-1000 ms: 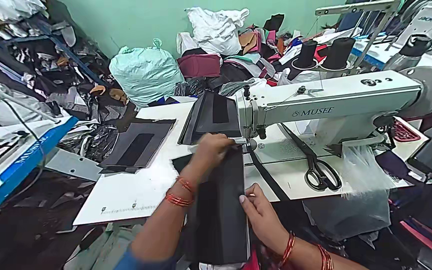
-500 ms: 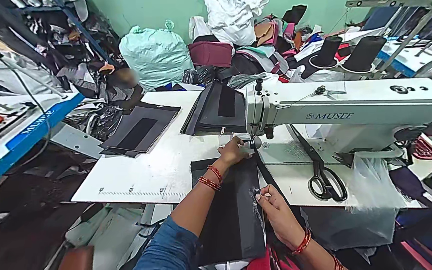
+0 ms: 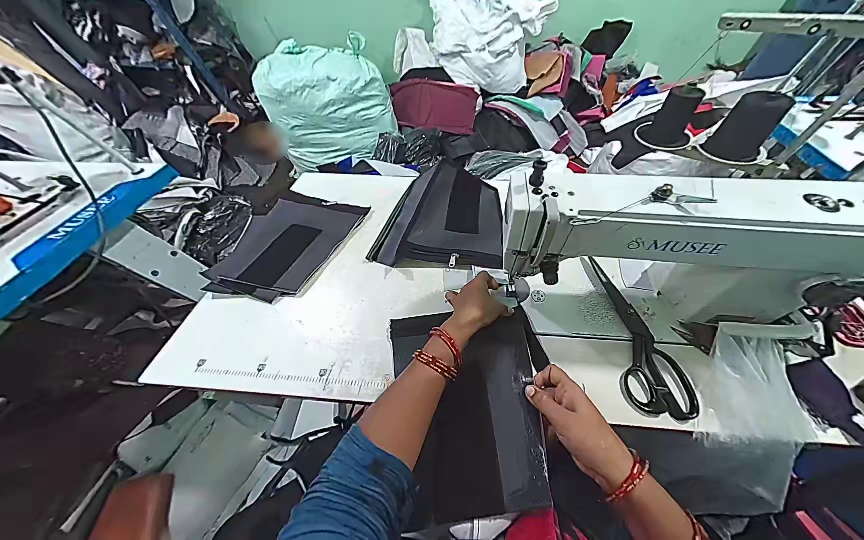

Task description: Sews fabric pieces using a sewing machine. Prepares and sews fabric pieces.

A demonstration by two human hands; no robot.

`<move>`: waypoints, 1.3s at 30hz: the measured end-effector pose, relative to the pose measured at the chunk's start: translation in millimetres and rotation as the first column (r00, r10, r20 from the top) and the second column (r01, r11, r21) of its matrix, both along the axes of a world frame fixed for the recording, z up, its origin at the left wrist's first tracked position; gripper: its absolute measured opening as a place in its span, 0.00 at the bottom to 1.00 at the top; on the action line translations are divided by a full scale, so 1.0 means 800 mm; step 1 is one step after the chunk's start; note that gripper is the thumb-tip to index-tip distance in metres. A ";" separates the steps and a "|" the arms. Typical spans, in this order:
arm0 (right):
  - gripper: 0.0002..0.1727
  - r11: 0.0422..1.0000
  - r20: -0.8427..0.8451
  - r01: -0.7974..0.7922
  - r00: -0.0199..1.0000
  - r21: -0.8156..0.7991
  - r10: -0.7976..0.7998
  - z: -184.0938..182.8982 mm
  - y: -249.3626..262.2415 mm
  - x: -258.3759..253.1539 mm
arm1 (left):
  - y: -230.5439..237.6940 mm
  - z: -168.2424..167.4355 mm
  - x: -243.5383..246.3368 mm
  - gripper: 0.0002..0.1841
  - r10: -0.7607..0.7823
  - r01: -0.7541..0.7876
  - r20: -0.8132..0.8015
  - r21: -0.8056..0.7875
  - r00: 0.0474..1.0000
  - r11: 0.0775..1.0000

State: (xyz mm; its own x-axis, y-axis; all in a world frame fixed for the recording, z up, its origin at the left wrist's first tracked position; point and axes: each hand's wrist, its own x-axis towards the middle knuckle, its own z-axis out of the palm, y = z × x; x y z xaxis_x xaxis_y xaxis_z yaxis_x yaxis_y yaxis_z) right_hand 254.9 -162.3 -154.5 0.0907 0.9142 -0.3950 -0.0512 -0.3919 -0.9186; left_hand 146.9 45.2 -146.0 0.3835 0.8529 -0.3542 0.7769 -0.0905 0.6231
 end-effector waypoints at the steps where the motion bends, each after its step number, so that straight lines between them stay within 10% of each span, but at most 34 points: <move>1: 0.05 0.994 0.121 -0.092 0.988 -0.063 0.099 0.007 0.005 0.009 | -0.001 -0.001 -0.001 0.29 0.002 -0.002 0.008 0.006 1.000 1.000; 4: 0.17 0.974 0.578 -0.179 0.784 -0.142 0.228 0.027 0.031 0.031 | -0.003 -0.003 -0.003 0.29 0.007 -0.007 0.024 0.010 1.000 1.000; 7: 0.17 0.994 0.775 -0.076 0.632 0.078 -0.012 0.020 0.078 0.033 | -0.003 -0.001 -0.002 0.29 0.014 -0.014 0.006 -0.005 1.000 1.000; 27: 0.12 0.991 0.437 0.128 0.890 0.031 -0.129 -0.009 0.125 0.023 | -0.003 0.008 -0.003 0.30 -0.020 0.020 -0.011 -0.039 1.000 0.999; 39: 0.13 0.987 0.458 0.103 0.877 0.120 -0.147 -0.021 0.119 0.021 | 0.007 0.008 0.005 0.28 -0.009 0.009 -0.009 -0.030 1.000 1.000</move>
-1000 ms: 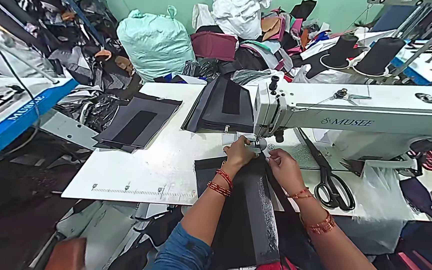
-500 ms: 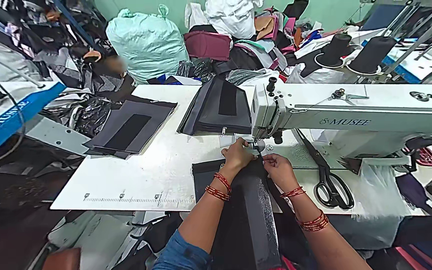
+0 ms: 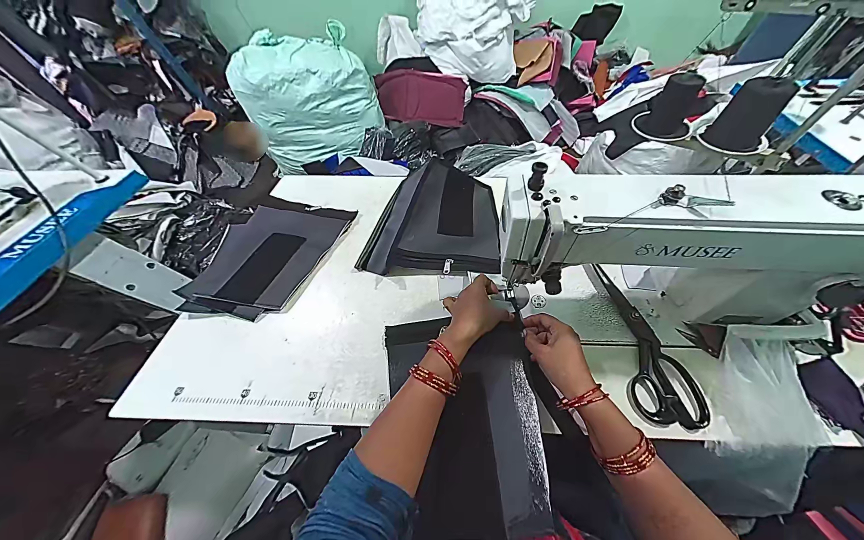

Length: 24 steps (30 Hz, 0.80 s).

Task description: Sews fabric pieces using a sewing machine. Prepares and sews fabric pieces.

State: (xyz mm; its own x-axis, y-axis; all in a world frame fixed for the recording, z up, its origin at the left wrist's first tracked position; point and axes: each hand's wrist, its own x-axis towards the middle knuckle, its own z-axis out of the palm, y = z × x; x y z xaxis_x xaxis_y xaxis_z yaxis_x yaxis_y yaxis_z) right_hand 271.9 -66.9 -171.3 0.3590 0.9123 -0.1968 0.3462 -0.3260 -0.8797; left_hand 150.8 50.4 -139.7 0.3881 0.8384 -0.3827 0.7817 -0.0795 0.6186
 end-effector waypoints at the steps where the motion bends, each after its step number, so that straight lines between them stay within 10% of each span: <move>1: 0.14 1.000 0.018 -0.005 1.000 0.009 0.005 -0.001 -0.001 0.000 | 0.001 -0.001 0.000 0.27 0.003 -0.003 0.003 0.000 1.000 1.000; 24: 0.18 0.988 0.454 -0.131 0.887 0.078 0.082 -0.002 -0.013 -0.029 | -0.002 -0.024 -0.011 0.16 -0.108 0.082 0.156 0.162 0.982 0.983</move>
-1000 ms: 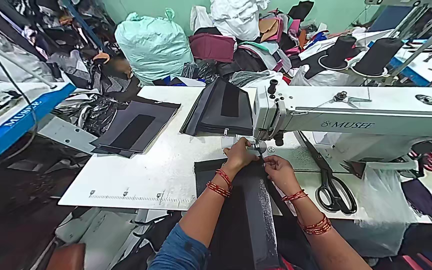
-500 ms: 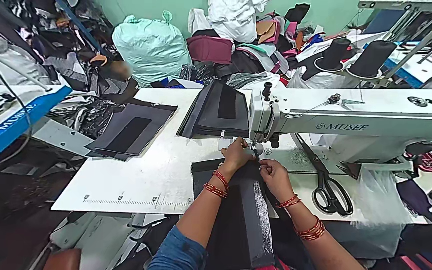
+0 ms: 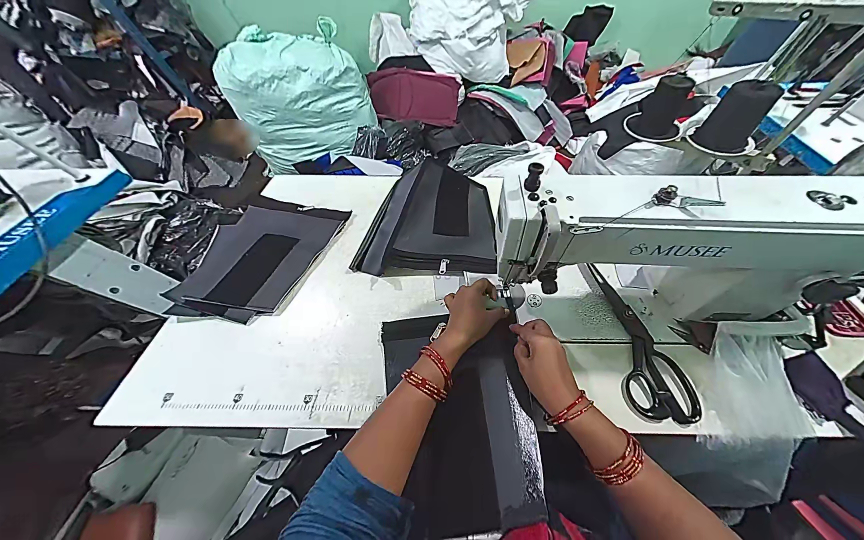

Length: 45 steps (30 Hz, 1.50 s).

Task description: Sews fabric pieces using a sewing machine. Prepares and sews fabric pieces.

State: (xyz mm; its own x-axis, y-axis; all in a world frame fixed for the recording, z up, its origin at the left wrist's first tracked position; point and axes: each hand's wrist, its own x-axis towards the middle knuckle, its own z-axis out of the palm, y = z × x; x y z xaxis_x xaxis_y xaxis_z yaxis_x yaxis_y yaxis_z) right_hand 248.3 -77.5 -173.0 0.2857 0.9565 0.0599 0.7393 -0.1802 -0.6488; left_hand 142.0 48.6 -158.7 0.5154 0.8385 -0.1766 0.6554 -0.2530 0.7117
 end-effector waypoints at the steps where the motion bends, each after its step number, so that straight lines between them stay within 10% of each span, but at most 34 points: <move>1: 0.18 1.000 0.017 -0.003 1.000 0.005 0.003 -0.001 0.000 -0.001 | 0.000 -0.003 -0.002 0.15 -0.031 0.031 0.005 0.024 1.000 0.999; 17: 0.17 0.995 -0.161 0.015 0.987 0.104 0.002 -0.011 -0.003 0.017 | 0.001 0.000 -0.012 0.12 -0.176 0.176 -0.022 -0.007 0.984 0.984; 34: 0.20 0.991 0.266 -0.102 0.956 -0.081 0.120 -0.008 -0.004 -0.013 | -0.010 -0.013 -0.014 0.30 -0.395 0.446 -0.236 0.236 0.888 0.863; 45: 0.18 0.994 0.292 -0.103 0.950 -0.038 0.109 -0.008 -0.004 -0.013 | -0.006 -0.028 -0.026 0.25 -0.452 0.431 -0.035 0.376 0.891 0.820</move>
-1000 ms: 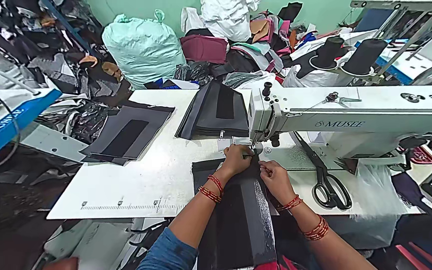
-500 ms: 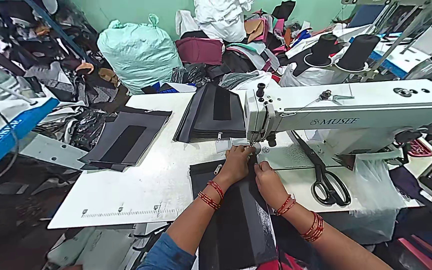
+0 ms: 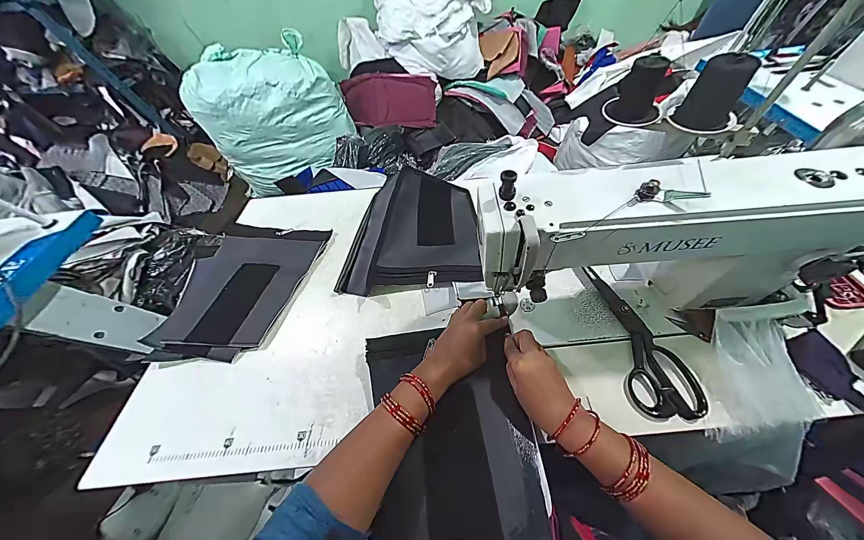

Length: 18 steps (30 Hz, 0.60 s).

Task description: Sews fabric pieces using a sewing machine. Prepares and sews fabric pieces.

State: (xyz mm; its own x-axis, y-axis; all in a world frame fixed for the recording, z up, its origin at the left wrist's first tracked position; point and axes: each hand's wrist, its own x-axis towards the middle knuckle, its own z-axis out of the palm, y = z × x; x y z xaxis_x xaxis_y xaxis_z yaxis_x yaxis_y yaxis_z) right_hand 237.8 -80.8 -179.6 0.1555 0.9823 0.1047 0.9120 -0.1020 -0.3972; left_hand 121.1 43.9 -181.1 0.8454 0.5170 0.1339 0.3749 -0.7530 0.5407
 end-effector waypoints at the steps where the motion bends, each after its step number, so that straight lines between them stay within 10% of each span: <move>1: 0.17 1.000 0.006 0.002 1.000 0.008 -0.002 -0.001 0.000 -0.001 | -0.001 0.000 0.000 0.24 0.004 -0.004 0.004 0.000 1.000 1.000; 18: 0.15 0.998 -0.008 0.001 1.000 0.062 0.000 -0.001 0.023 0.004 | 0.016 -0.002 0.010 0.17 0.039 -0.040 0.018 0.066 0.999 0.997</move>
State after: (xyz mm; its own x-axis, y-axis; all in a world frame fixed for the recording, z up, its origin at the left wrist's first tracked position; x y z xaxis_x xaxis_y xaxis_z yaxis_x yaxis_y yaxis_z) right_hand 240.8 -62.0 -180.5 0.1572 0.9737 0.1647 0.9088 -0.0774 -0.4101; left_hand 128.9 56.5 -182.3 0.8221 0.5391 0.1833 0.3960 -0.7726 0.4963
